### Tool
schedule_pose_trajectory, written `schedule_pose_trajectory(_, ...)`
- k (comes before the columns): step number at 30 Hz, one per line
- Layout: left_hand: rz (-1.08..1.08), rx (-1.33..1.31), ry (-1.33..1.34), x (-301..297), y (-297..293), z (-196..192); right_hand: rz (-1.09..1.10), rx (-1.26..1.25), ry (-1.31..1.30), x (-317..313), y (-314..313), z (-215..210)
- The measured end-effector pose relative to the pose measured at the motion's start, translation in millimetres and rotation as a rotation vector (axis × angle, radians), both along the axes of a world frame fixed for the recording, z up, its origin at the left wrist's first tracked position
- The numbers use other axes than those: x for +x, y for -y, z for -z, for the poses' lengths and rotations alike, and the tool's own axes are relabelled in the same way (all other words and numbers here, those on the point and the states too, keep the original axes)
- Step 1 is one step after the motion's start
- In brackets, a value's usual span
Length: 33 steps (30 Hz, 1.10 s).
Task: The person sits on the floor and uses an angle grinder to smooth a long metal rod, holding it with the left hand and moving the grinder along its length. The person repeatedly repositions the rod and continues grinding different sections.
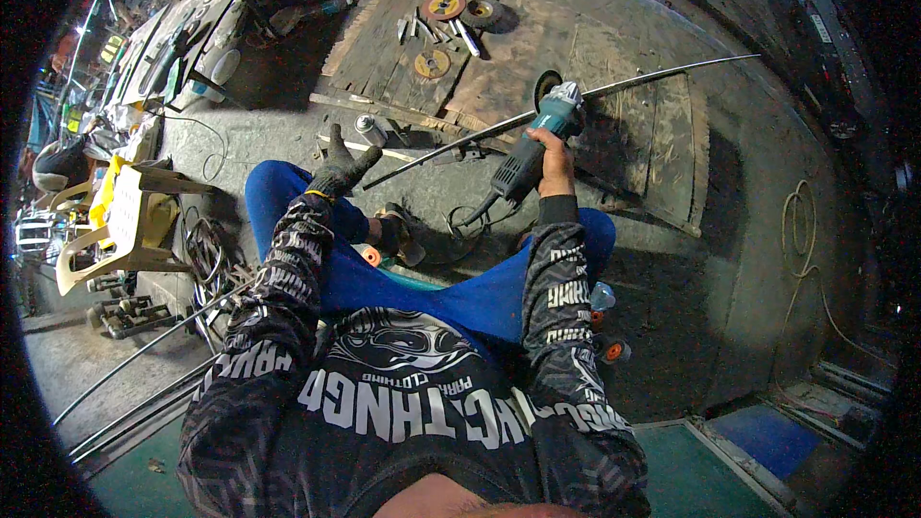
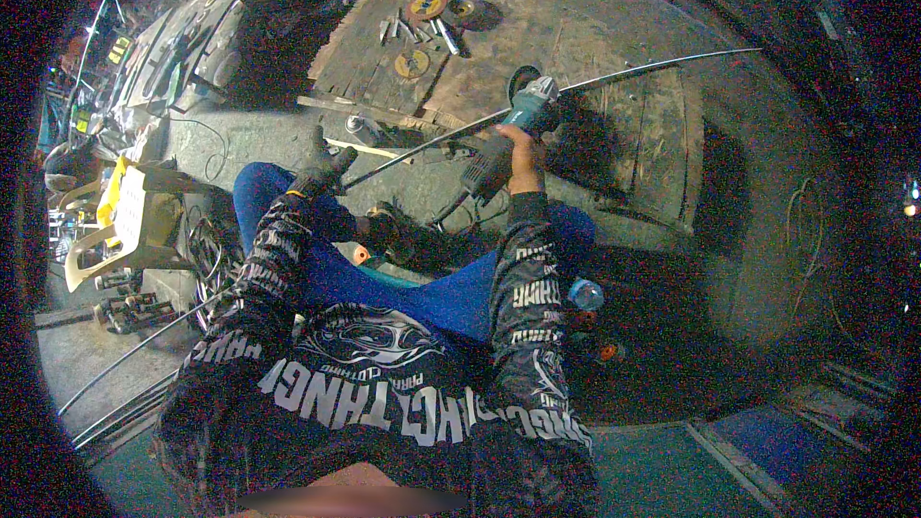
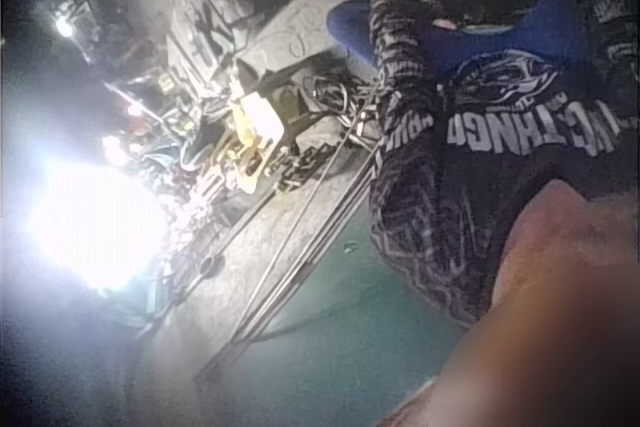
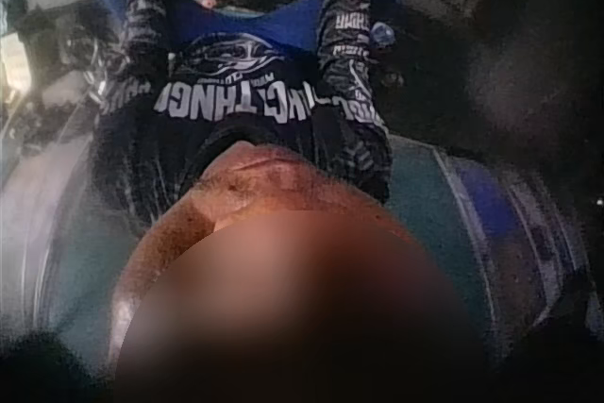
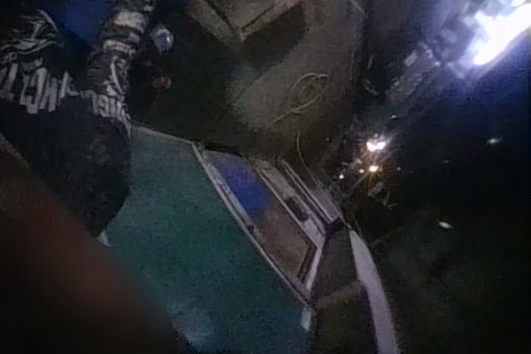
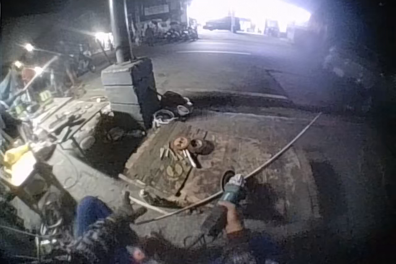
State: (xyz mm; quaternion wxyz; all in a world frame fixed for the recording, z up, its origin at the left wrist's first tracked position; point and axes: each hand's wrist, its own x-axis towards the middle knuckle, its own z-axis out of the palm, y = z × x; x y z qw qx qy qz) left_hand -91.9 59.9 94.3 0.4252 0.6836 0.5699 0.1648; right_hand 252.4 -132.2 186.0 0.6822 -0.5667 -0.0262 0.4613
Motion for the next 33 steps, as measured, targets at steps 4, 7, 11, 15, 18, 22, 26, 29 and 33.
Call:
schedule_pose_trajectory(4,0.555,0.252,-0.638,-11.7,-6.4,7.1,-0.001,-0.015,0.018,2.6,-4.0,5.8)
schedule_pose_trajectory(7,0.421,0.246,-0.286,-14.8,-16.1,13.7,-0.031,0.027,0.026,3.7,-10.6,9.3)
schedule_pose_trajectory(11,0.14,-0.001,-0.029,-7.1,-12.0,7.4,-0.049,0.114,0.254,-0.3,-4.1,8.4)
schedule_pose_trajectory(15,0.32,0.157,-0.047,-5.3,14.6,-20.4,0.008,0.042,0.141,-5.0,10.2,7.6)
schedule_pose_trajectory(18,0.296,-0.004,-0.013,-2.5,26.7,-35.2,-0.014,0.044,0.018,-2.7,11.9,14.3)
schedule_pose_trajectory(22,0.473,-0.487,-0.069,-2.0,32.0,-30.3,-0.003,0.036,0.095,-2.3,9.7,25.3)
schedule_pose_trajectory(26,0.772,-0.136,-0.038,-3.2,38.8,-21.9,-0.011,0.106,0.081,-4.7,12.4,18.6)
schedule_pose_trajectory(29,0.873,0.261,-0.236,10.2,44.6,-34.8,-0.022,0.108,0.013,-7.3,10.8,2.8)
schedule_pose_trajectory(33,0.627,0.175,-0.225,25.8,60.5,-65.9,-0.015,0.033,0.003,-13.0,8.8,-11.6)
